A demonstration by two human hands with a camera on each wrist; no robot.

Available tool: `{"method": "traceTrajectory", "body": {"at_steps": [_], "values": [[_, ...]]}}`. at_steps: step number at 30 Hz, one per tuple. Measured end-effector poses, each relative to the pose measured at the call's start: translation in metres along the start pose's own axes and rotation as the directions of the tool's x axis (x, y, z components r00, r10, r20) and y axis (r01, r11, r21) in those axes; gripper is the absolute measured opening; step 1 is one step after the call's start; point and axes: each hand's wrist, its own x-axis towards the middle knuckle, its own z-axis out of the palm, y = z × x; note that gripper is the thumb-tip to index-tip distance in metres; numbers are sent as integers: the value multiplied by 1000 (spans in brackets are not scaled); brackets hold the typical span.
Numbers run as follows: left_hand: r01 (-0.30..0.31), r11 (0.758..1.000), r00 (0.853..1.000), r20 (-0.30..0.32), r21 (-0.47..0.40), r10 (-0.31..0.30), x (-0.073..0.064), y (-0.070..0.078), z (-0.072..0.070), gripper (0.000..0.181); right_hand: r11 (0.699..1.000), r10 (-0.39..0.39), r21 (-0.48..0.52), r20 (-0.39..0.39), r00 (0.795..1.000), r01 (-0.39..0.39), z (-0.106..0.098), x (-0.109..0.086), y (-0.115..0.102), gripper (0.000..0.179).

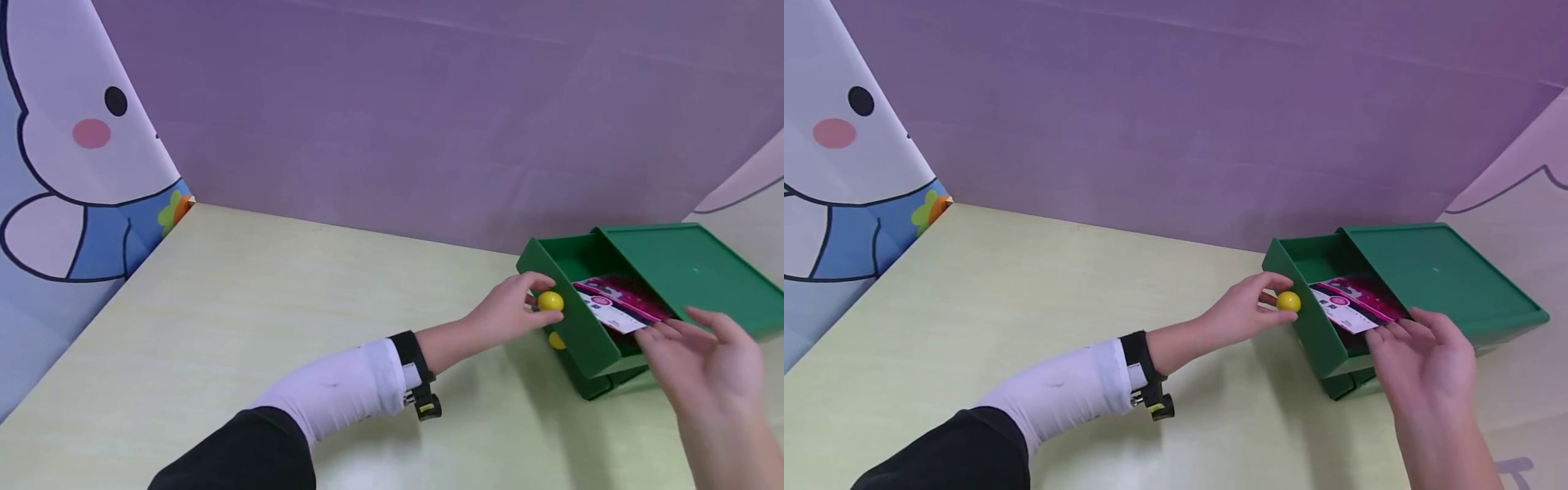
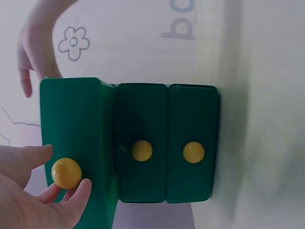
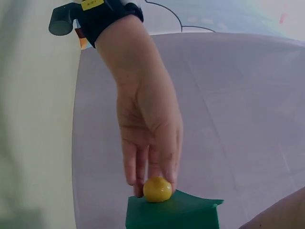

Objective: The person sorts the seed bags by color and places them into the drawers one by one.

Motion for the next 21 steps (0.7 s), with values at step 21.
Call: {"method": "traceTrajectory", "body": {"at_steps": [21], "values": [[-24, 998, 1000, -15, 54, 24, 10, -2, 4, 34, 630, -136, -664, 416, 899, 402, 11, 38, -52, 57]]}}
